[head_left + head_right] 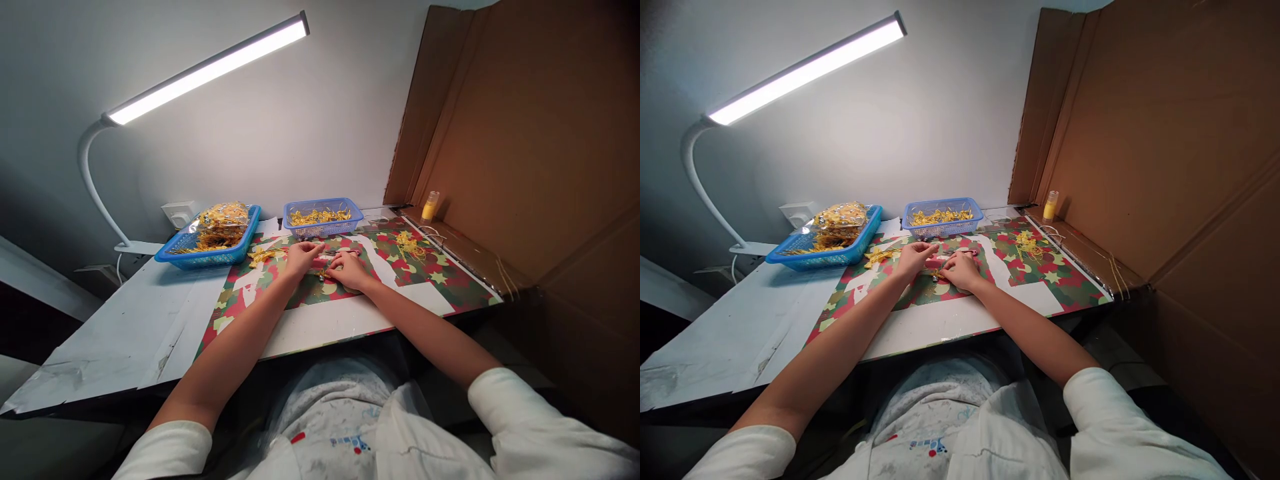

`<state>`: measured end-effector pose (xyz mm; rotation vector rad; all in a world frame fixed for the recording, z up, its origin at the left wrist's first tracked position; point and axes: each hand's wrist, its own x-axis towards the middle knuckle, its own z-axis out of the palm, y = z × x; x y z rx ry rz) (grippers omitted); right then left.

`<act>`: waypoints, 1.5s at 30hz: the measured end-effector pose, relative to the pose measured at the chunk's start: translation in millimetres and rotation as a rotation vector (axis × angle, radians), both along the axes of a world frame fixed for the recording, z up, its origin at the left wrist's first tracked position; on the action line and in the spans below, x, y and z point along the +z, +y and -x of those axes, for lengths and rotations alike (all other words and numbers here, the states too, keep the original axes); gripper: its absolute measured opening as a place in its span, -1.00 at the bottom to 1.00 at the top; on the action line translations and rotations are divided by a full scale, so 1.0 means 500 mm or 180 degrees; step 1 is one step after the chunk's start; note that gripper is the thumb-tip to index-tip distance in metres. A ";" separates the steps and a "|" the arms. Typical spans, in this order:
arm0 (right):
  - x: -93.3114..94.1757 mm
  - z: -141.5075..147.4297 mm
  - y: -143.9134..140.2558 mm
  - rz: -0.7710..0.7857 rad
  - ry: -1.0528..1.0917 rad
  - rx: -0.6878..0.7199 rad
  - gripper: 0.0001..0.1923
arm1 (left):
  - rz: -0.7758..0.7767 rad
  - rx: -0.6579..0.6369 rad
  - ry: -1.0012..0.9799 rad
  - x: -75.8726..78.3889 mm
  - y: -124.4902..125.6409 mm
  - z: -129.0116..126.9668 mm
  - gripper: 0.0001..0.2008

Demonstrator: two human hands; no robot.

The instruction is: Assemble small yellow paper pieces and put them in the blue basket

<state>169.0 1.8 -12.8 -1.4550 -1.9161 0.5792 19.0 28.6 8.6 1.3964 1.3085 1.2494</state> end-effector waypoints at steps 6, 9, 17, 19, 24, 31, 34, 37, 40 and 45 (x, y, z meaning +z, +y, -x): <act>-0.004 0.000 0.007 0.0048 0.0008 -0.0022 -0.86 | 0.0397 -0.0333 -0.0628 0.004 -0.002 -0.009 -0.49; -0.009 0.000 0.014 -0.0007 0.0125 -0.0062 -0.81 | 0.0437 -0.0354 -0.0612 0.004 -0.002 -0.009 -0.50; -0.022 -0.004 0.023 -0.0145 0.0190 0.0041 -0.84 | 0.0446 -0.0422 -0.0626 -0.002 0.000 -0.013 -0.52; -0.025 -0.005 0.024 -0.0197 0.0215 0.0073 -0.84 | 0.0442 -0.0432 -0.0641 -0.003 0.001 -0.014 -0.52; -0.028 -0.002 0.024 -0.0222 0.0236 0.0008 -0.87 | 0.0463 -0.0367 -0.0667 -0.001 -0.001 -0.018 -0.54; -0.019 0.007 0.016 -0.0125 0.0185 -0.0126 -0.88 | 0.0469 -0.0419 -0.0753 -0.002 0.000 -0.020 -0.57; -0.019 0.008 0.017 -0.0150 0.0196 -0.0142 -0.90 | 0.0412 -0.0415 -0.0844 0.000 0.000 -0.021 -0.57; -0.020 0.008 0.018 -0.0172 0.0225 -0.0111 -0.92 | 0.0290 -0.0415 -0.0978 0.006 -0.002 -0.022 -0.56; -0.019 0.008 0.018 -0.0188 0.0229 -0.0098 -0.91 | 0.0270 -0.0411 -0.1020 0.009 -0.001 -0.022 -0.56; -0.011 0.009 0.014 -0.0094 0.0185 -0.0122 -0.92 | 0.0220 -0.0272 -0.1042 0.006 0.005 -0.023 -0.56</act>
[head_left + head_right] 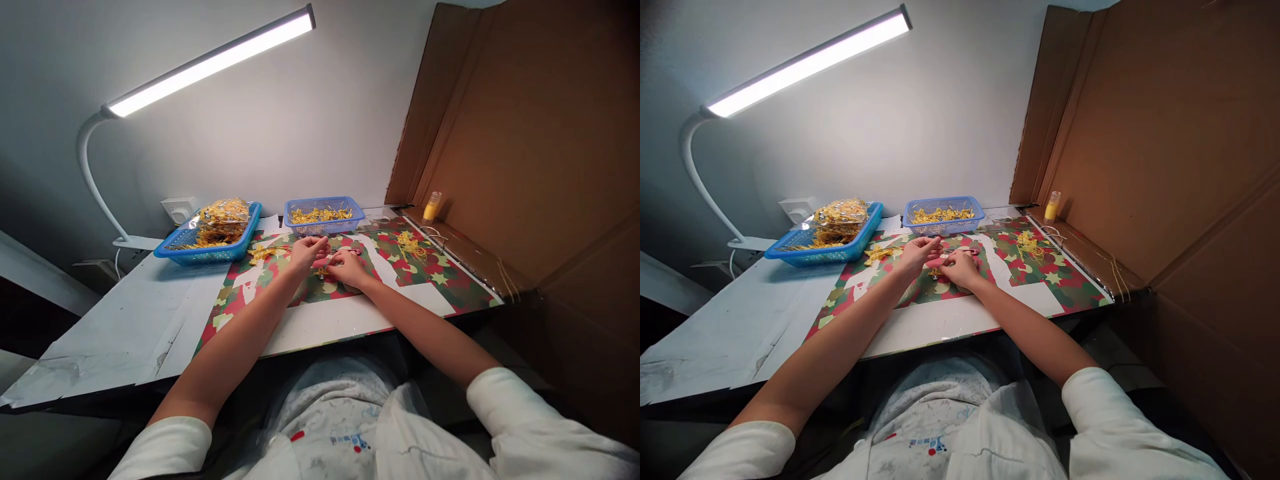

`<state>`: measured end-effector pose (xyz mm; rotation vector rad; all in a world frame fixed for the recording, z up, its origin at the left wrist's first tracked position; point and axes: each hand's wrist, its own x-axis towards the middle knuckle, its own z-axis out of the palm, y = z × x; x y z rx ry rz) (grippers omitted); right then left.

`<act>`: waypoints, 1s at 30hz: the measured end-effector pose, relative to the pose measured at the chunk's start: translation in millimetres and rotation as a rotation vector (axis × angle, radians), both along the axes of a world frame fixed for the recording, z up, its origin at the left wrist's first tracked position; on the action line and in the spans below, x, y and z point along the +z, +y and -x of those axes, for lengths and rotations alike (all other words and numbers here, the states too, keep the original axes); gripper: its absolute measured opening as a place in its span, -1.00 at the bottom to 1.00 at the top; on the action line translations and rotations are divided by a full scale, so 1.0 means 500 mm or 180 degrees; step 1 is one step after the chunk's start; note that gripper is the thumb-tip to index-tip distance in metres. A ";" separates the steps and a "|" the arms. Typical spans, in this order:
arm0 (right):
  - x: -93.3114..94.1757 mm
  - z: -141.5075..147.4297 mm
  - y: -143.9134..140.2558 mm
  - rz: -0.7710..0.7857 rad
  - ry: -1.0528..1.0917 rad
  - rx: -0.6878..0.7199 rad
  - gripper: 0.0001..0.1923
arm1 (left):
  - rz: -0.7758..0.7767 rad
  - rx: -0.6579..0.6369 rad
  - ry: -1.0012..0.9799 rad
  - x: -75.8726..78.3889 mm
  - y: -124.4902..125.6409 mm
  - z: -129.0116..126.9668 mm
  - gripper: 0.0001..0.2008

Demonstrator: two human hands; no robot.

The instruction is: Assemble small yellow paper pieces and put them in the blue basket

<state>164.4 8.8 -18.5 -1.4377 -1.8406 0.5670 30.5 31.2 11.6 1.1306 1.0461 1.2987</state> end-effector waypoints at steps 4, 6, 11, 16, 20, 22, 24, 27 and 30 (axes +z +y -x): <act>0.010 0.001 -0.005 0.0051 -0.0062 0.0018 -0.90 | -0.0063 0.0012 0.0039 -0.002 0.003 0.001 -0.56; 0.013 0.001 -0.007 0.0064 -0.0097 0.0037 -0.90 | -0.0046 0.0000 0.0034 -0.002 0.004 0.002 -0.56; 0.007 -0.001 -0.005 -0.0015 -0.0123 0.0069 -0.89 | -0.0013 0.0076 -0.0009 -0.001 0.007 0.004 -0.58; -0.005 -0.003 0.001 -0.0105 -0.0042 0.0138 -0.88 | 0.0023 0.0159 -0.0092 0.002 0.009 0.005 -0.56; 0.000 -0.005 0.001 -0.0060 0.0014 0.0098 -0.86 | -0.0066 0.0194 0.0237 -0.002 0.013 0.017 -0.57; 0.005 -0.006 -0.001 -0.0019 0.0070 0.0137 -0.86 | -0.0099 0.0347 0.0524 -0.011 0.020 0.032 -0.61; 0.010 -0.007 -0.004 -0.0005 0.0106 0.0177 -0.87 | -0.0184 0.0527 0.0956 -0.021 0.028 0.050 -0.68; 0.013 -0.006 -0.009 -0.0054 0.0065 0.0226 -0.89 | -0.0625 0.0821 0.2029 -0.029 0.033 0.073 -0.77; 0.013 -0.006 -0.011 -0.0164 -0.0077 0.0275 -0.91 | -0.1509 0.1092 0.2614 -0.017 0.020 0.078 -0.82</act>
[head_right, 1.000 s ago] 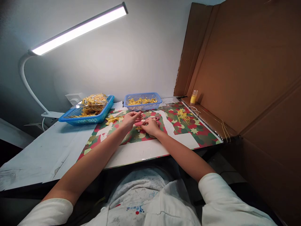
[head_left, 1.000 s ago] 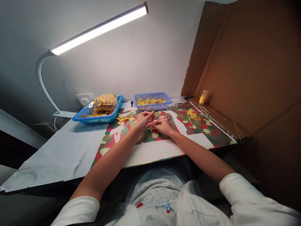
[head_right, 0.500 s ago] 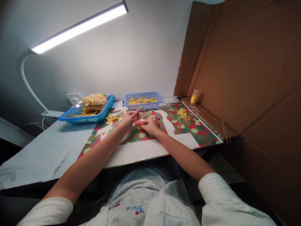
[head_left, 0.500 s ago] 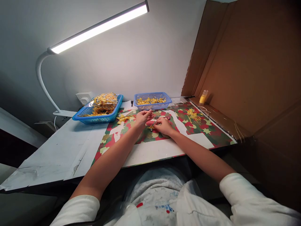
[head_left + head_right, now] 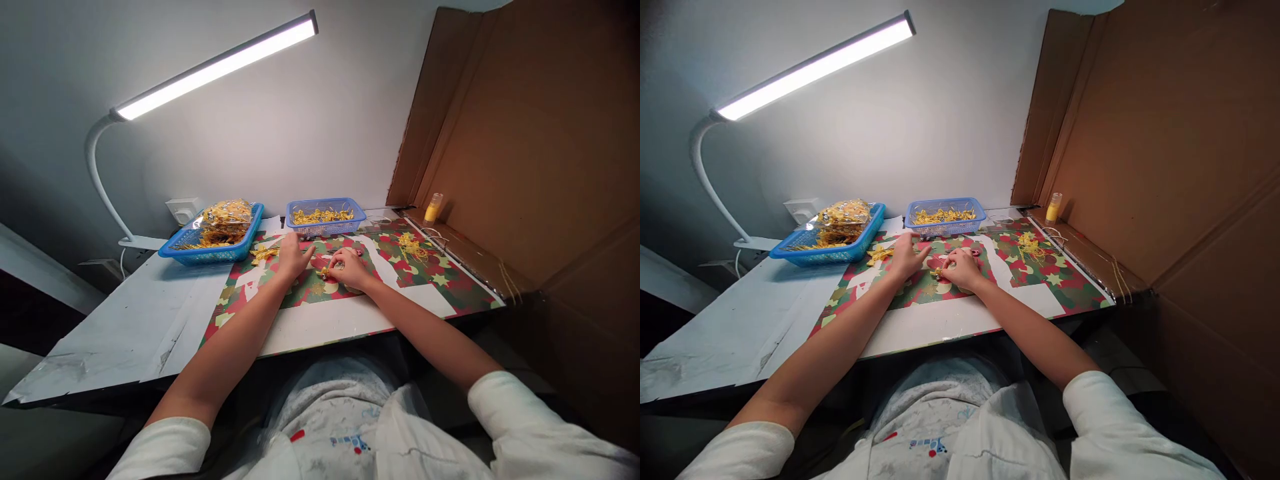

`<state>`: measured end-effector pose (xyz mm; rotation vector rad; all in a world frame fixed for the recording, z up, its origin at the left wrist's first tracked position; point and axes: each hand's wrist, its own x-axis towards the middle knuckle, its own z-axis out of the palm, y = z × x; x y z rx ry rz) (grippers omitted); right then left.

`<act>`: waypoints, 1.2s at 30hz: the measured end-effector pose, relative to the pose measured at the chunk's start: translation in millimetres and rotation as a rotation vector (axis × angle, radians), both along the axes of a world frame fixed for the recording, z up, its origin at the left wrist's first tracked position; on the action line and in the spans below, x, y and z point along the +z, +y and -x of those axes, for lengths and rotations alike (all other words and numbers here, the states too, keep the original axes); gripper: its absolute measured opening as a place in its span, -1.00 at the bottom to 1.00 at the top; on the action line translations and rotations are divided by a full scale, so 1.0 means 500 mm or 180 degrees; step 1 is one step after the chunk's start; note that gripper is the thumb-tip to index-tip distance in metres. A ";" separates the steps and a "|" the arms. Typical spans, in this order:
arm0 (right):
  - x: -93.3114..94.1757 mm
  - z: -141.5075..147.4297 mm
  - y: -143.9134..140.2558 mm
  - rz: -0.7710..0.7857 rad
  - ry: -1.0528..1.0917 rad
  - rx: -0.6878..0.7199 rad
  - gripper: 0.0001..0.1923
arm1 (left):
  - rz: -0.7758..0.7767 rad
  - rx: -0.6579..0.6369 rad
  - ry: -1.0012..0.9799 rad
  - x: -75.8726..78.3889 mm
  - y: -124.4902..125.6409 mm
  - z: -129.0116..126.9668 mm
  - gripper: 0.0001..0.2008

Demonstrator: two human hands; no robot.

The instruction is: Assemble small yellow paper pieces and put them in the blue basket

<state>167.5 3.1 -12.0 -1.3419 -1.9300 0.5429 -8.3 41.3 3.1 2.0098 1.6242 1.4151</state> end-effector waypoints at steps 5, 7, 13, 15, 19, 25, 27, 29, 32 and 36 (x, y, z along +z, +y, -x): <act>0.000 -0.003 -0.001 -0.0255 -0.0374 0.0021 -0.97 | 0.0211 -0.1709 0.1154 0.030 -0.036 -0.016 -0.92; 0.002 -0.005 -0.003 -0.0317 -0.0505 0.0069 -0.98 | 0.0490 -0.1862 0.1295 0.033 -0.045 -0.018 -0.94; 0.012 -0.004 -0.012 -0.0242 -0.0585 0.0120 -0.94 | 0.1034 -0.1709 0.1162 0.031 -0.047 -0.010 -0.91; 0.013 -0.004 -0.013 -0.0241 -0.0596 0.0132 -0.94 | 0.1146 -0.1693 0.1055 0.030 -0.046 -0.009 -0.89; 0.009 -0.006 -0.010 -0.0263 -0.0569 0.0191 -0.93 | 0.1331 -0.1725 0.0744 0.028 -0.046 -0.011 -0.85; 0.003 -0.009 -0.004 -0.0235 -0.0503 0.0259 -0.91 | 0.1515 -0.1733 0.0543 0.023 -0.043 -0.012 -0.84; 0.003 -0.011 -0.002 -0.0241 -0.0453 0.0215 -0.90 | 0.1545 -0.1667 0.0507 0.022 -0.042 -0.012 -0.82; 0.003 -0.013 0.000 -0.0220 -0.0415 0.0123 -0.90 | 0.1569 -0.1602 0.0491 0.021 -0.042 -0.012 -0.81; 0.004 -0.016 0.001 -0.0161 -0.0408 0.0047 -0.90 | 0.1597 -0.1607 0.0476 0.022 -0.041 -0.012 -0.80; 0.005 -0.016 0.000 -0.0142 -0.0464 0.0083 -0.89 | 0.1600 -0.1647 0.0462 0.021 -0.040 -0.010 -0.80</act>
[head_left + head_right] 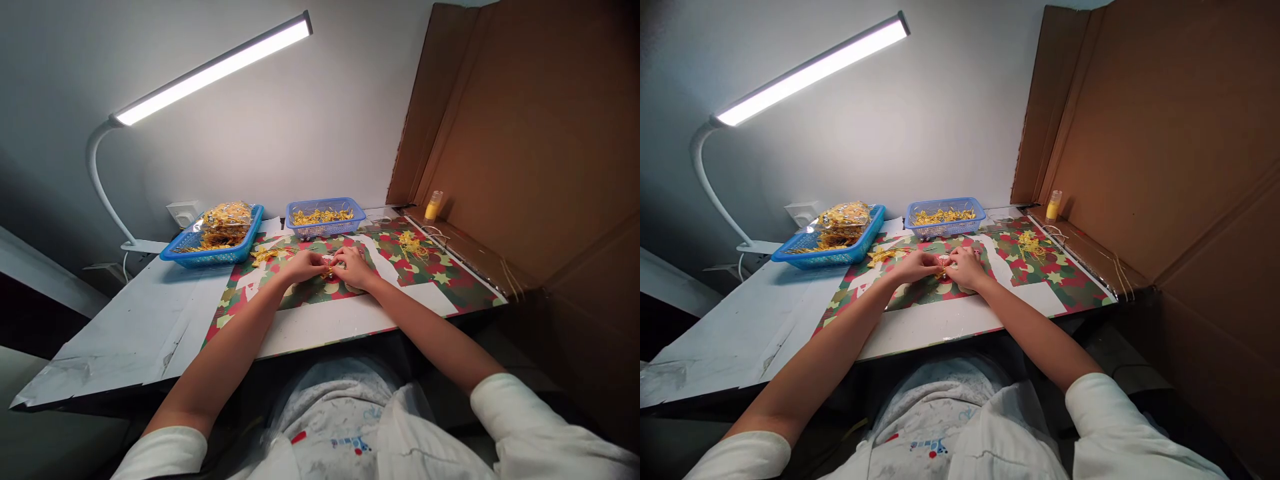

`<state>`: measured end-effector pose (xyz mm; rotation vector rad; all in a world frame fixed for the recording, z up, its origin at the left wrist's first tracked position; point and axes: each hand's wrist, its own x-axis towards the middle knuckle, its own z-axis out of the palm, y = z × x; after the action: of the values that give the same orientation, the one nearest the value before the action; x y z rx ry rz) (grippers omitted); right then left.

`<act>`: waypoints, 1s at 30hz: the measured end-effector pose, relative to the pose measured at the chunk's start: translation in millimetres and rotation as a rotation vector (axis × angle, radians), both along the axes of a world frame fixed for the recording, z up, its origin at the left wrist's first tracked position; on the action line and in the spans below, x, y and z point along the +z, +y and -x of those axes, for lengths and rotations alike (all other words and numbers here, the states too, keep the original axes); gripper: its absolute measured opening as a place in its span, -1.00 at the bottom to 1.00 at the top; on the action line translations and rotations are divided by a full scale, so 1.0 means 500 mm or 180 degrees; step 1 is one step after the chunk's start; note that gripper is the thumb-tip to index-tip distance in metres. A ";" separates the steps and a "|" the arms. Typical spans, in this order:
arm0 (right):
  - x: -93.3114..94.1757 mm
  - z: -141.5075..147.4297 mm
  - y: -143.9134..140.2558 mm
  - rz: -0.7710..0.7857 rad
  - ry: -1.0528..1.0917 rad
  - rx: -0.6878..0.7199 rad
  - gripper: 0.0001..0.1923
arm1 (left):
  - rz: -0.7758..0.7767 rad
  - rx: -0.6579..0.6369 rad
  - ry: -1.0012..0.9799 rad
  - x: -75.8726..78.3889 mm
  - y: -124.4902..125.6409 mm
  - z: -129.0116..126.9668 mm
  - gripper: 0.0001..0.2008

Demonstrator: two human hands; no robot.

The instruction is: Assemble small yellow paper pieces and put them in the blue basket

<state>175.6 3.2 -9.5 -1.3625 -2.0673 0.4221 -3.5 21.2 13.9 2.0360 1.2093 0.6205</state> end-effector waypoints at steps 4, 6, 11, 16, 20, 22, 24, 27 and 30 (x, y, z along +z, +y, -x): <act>0.001 0.000 0.000 -0.0019 -0.0030 -0.0041 -0.88 | 0.0102 -0.0047 -0.0111 -0.002 0.002 0.001 -0.79; 0.002 0.000 0.000 -0.0013 -0.0039 -0.0041 -0.89 | 0.0152 -0.0103 -0.0122 -0.001 0.001 0.001 -0.78; 0.005 -0.003 0.000 0.0147 -0.0040 0.0083 -0.88 | 0.0076 -0.0149 0.0093 0.006 -0.003 -0.003 -0.76; 0.000 -0.004 0.007 0.0124 0.0001 0.0070 -0.86 | 0.0032 -0.0110 0.0208 0.005 0.002 -0.001 -0.76; -0.009 -0.003 0.015 -0.0103 0.0232 0.0149 -0.87 | 0.0097 -0.0293 0.0072 0.001 0.007 0.001 -0.72; -0.013 -0.002 0.016 -0.0227 0.0370 0.0206 -0.91 | 0.0121 -0.0359 -0.0054 0.000 0.008 0.000 -0.70; -0.016 -0.001 0.016 -0.0286 0.0452 0.0237 -0.94 | 0.0118 -0.0367 -0.0136 0.000 0.007 -0.001 -0.68; -0.021 0.001 0.016 -0.0321 0.0555 0.0218 -0.95 | 0.0109 -0.0363 -0.0192 0.000 0.005 -0.002 -0.66; -0.024 0.003 0.018 -0.0353 0.0664 0.0180 -0.94 | 0.0132 -0.0395 -0.0253 0.000 0.004 -0.003 -0.64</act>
<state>174.3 12.2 -21.5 -1.1472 -1.9312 0.4469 -2.2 23.2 13.9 2.0151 1.0332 0.6053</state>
